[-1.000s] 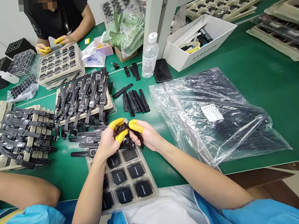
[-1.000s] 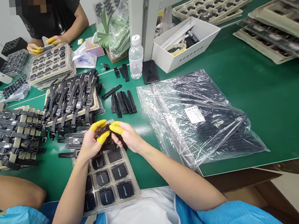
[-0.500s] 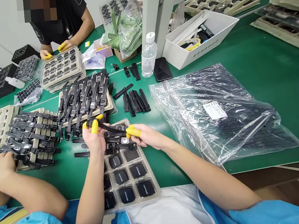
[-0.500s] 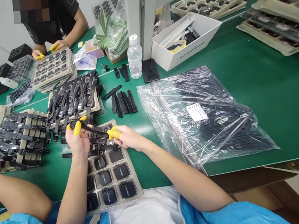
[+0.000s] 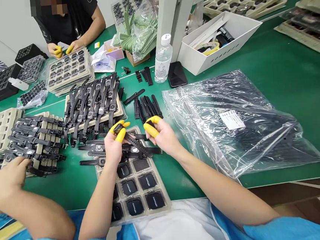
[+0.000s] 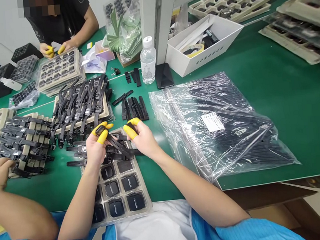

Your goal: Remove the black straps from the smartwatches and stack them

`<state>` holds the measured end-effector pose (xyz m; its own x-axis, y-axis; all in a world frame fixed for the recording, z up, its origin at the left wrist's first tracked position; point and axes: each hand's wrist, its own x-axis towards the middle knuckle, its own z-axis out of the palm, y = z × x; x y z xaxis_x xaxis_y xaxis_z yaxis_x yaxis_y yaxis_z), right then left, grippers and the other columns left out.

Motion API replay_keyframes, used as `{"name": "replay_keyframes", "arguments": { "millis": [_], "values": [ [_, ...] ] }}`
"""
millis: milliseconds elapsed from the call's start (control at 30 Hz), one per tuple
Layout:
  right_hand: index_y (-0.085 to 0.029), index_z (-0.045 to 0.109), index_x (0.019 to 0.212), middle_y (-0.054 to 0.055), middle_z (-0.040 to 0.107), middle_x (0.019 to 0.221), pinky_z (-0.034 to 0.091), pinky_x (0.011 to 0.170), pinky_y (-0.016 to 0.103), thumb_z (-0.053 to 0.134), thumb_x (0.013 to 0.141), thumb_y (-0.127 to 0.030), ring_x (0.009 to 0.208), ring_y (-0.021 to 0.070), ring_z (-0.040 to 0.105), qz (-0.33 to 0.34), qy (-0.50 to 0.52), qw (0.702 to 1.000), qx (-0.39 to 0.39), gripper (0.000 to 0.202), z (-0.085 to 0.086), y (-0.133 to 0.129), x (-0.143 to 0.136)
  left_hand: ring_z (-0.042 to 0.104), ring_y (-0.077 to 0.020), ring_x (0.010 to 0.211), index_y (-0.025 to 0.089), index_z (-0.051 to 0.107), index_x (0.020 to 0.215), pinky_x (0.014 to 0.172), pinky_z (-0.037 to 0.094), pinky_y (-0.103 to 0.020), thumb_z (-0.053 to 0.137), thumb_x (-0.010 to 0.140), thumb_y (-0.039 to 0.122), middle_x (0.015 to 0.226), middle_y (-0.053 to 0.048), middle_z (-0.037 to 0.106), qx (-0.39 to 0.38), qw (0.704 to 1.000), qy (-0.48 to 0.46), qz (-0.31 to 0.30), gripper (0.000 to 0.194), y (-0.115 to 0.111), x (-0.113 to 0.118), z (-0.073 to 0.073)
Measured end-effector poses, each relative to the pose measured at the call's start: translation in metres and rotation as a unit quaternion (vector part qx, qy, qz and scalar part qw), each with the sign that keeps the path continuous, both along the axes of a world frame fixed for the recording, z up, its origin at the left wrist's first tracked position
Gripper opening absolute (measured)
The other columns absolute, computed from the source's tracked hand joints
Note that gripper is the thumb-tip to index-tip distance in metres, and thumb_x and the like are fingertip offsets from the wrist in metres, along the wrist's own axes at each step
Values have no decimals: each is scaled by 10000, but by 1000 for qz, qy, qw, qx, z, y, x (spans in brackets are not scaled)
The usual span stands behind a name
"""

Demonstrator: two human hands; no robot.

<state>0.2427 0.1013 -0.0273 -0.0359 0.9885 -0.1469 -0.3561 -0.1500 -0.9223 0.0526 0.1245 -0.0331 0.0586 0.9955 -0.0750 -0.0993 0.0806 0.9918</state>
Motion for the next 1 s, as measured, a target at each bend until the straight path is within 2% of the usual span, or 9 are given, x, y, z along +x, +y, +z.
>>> {"name": "replay_keyframes", "arguments": {
  "millis": [100,200,300,467,700,1000],
  "values": [
    [-225,536,873,-68,569,561,245,409,228,737,830,-562,413,74,358,109,55,992,-21,395,4,-9,-12,768,-234,1016,223,678,1313,817,657,-354,695,951,389,1293,-117,739,76,990,102,-63,400,-5,4,-5],
    [-216,533,845,-68,570,525,213,390,220,729,817,-526,382,65,322,186,90,977,-44,368,5,-15,-18,679,-244,1230,242,682,1327,1050,577,-423,613,973,256,1332,-102,710,217,939,234,-127,360,-7,2,-7],
    [-214,524,818,-76,546,492,199,377,214,724,817,-471,364,61,300,212,91,971,-57,326,3,-14,-15,654,-239,1249,259,657,1366,1087,545,-445,532,979,176,1337,-98,694,299,892,295,-167,415,-6,-1,-6],
    [-214,528,836,-104,476,469,213,369,204,725,819,-429,358,64,294,199,106,972,-64,292,1,-9,-7,646,-231,1237,261,623,1401,1076,541,-438,470,992,140,1312,-97,684,320,878,311,-173,453,-5,-2,-2],
    [-205,544,828,-97,482,469,231,381,203,716,844,-417,365,63,306,222,93,968,-67,273,-1,-10,-7,647,-228,1229,254,612,1407,1062,547,-434,447,987,135,1312,-104,676,326,871,322,-177,466,-5,-1,-3],
    [-202,562,838,-103,448,483,194,368,196,744,819,-431,363,57,284,154,151,972,-91,293,-2,-4,-3,674,-213,1178,250,622,1366,1044,553,-403,499,1044,209,1263,-106,707,305,893,302,-139,347,-6,1,0]
  ]
}}
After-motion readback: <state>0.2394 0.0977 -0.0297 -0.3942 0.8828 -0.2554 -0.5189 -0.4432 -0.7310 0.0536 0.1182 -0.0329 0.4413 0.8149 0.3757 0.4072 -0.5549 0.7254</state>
